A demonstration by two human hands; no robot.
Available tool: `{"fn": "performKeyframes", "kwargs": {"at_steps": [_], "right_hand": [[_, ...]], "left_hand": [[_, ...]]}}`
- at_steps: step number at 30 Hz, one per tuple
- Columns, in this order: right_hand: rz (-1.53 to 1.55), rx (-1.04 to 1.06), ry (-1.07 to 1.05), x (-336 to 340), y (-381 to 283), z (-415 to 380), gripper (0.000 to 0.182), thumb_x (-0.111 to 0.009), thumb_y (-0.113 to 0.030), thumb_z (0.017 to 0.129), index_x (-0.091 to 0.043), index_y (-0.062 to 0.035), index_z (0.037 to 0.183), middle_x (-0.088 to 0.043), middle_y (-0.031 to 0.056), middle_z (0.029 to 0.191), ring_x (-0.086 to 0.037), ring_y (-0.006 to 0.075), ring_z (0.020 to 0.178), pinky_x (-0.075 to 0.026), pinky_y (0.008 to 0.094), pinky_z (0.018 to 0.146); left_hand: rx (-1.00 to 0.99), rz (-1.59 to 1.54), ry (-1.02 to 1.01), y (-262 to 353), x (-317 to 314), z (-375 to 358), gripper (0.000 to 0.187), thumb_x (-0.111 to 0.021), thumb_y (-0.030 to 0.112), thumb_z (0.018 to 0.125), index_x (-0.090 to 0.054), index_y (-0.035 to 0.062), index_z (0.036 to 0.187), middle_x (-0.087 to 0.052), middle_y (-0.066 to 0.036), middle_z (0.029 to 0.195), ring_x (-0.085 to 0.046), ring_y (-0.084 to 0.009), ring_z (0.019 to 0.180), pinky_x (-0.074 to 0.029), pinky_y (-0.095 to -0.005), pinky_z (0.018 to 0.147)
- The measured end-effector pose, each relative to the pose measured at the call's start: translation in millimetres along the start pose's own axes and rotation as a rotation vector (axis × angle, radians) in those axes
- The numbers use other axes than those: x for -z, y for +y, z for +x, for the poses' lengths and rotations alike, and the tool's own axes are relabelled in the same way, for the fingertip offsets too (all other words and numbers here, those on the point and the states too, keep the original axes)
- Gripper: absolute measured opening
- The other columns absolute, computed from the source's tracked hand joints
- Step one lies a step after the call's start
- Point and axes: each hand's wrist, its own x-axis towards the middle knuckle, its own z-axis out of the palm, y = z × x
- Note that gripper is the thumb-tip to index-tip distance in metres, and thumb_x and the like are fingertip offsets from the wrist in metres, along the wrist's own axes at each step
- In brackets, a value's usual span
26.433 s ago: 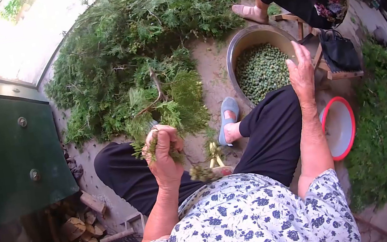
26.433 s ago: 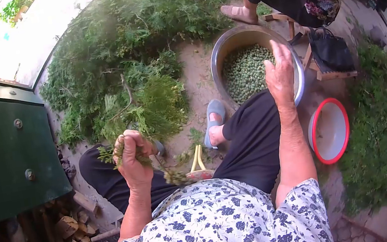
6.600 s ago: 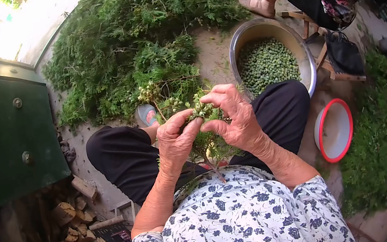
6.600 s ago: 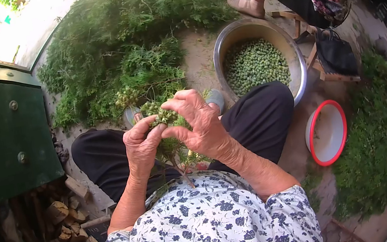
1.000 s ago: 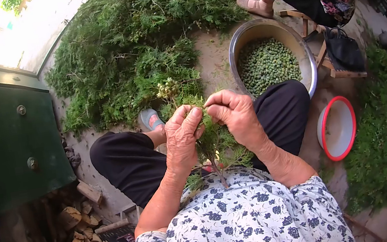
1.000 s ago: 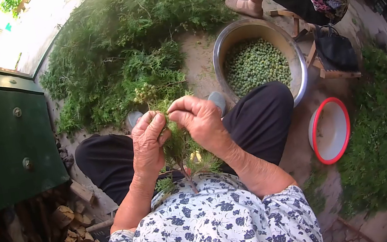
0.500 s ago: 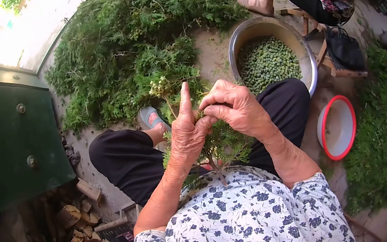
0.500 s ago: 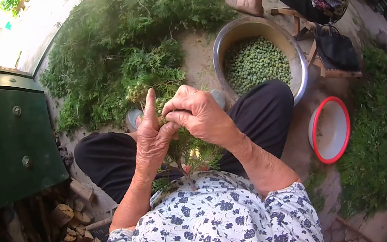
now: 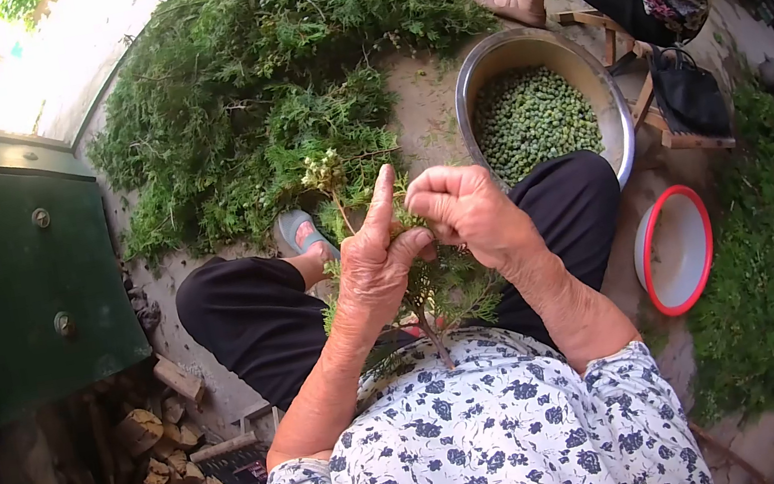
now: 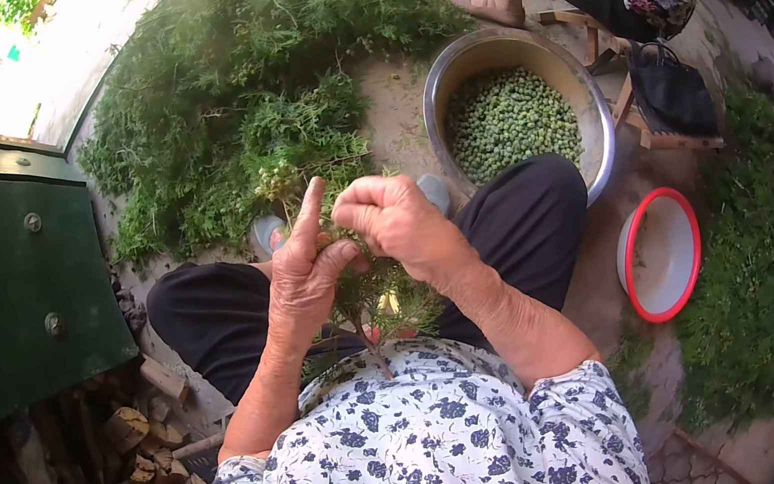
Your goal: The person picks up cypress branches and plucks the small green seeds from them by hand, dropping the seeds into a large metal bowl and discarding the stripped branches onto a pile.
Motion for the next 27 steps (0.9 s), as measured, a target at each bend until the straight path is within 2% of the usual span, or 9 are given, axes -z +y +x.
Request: {"fn": "performKeyframes", "kwargs": {"at_steps": [2,7,9,10,16,19,23,25,27], "right_hand": [[0.433,-0.036,-0.050,11,6,3,0.015,-0.055,-0.013,0.090,-0.054,0.0017,0.094,-0.057,0.0072,0.079,-0.058,0.0103,0.063,-0.044,0.0208,0.050],[0.518,0.031,0.030,-2,-22,-7,0.011,-0.050,-0.006,0.091,-0.050,-0.0019,0.101,-0.058,0.0078,0.088,-0.058,0.0098,0.069,-0.045,0.0197,0.052],[0.523,0.062,0.016,-5,-16,-9,0.011,-0.052,-0.007,0.091,-0.051,-0.0016,0.100,-0.059,0.0065,0.084,-0.057,0.0086,0.065,-0.044,0.0189,0.050],[0.462,0.040,0.042,-5,-13,-10,0.012,-0.054,-0.010,0.090,-0.054,-0.0008,0.098,-0.059,0.0024,0.077,-0.053,0.0054,0.059,-0.041,0.0169,0.048],[0.105,0.003,0.083,-9,4,-11,0.016,-0.058,-0.008,0.088,-0.062,0.0016,0.099,-0.057,-0.0016,0.074,-0.050,0.0021,0.058,-0.038,0.0152,0.047],[0.088,-0.026,0.077,-13,6,-9,0.020,-0.060,-0.007,0.086,-0.062,0.0026,0.103,-0.058,-0.0007,0.078,-0.052,0.0023,0.060,-0.041,0.0155,0.049],[0.031,-0.015,0.067,-16,4,-6,0.020,-0.062,-0.008,0.085,-0.062,0.0045,0.101,-0.059,0.0000,0.081,-0.052,0.0025,0.061,-0.042,0.0161,0.050],[0.054,-0.029,0.047,-15,4,-5,0.020,-0.062,-0.008,0.085,-0.062,0.0062,0.099,-0.059,0.0000,0.082,-0.053,0.0023,0.062,-0.042,0.0160,0.050],[0.087,-0.108,0.043,-13,5,-5,0.015,-0.062,-0.005,0.083,-0.062,0.0046,0.094,-0.059,0.0039,0.081,-0.056,0.0092,0.064,-0.045,0.0213,0.055]], "left_hand": [[0.016,-0.184,-0.002,4,4,1,0.066,-0.056,0.012,0.090,-0.018,0.0032,0.143,-0.058,-0.002,0.073,-0.055,-0.0073,0.068,-0.046,-0.0200,0.060],[0.238,-0.551,0.093,13,6,2,0.057,-0.048,0.024,0.096,-0.021,0.0057,0.143,-0.049,0.004,0.076,-0.045,-0.0037,0.060,-0.038,-0.0152,0.054],[0.274,-0.716,0.209,18,5,1,0.053,-0.051,0.025,0.094,-0.032,0.0093,0.140,-0.045,-0.004,0.128,-0.048,-0.0031,0.071,-0.044,-0.0163,0.062],[0.260,-0.731,0.209,16,5,2,0.051,-0.051,0.025,0.094,-0.033,0.0100,0.140,-0.029,-0.003,0.142,-0.044,-0.0041,0.071,-0.044,-0.0161,0.064],[0.251,-0.769,0.199,11,4,0,0.049,-0.050,0.026,0.094,-0.036,0.0074,0.137,-0.048,-0.001,0.115,-0.043,-0.0057,0.068,-0.041,-0.0158,0.061],[0.255,-0.777,0.190,10,3,0,0.048,-0.050,0.025,0.095,-0.035,0.0065,0.137,-0.050,0.000,0.101,-0.044,-0.0050,0.067,-0.039,-0.0154,0.058],[0.259,-0.740,0.172,4,1,0,0.048,-0.051,0.021,0.094,-0.035,0.0061,0.137,-0.052,0.000,0.101,-0.044,-0.0040,0.066,-0.038,-0.0149,0.056],[0.233,-0.695,0.151,4,1,2,0.055,-0.051,0.021,0.094,-0.026,0.0062,0.141,-0.048,0.003,0.078,-0.043,-0.0040,0.063,-0.035,-0.0158,0.054],[0.207,-0.680,0.148,6,1,3,0.056,-0.052,0.018,0.093,-0.026,0.0048,0.140,-0.048,0.003,0.076,-0.043,-0.0040,0.062,-0.034,-0.0161,0.054]]}}
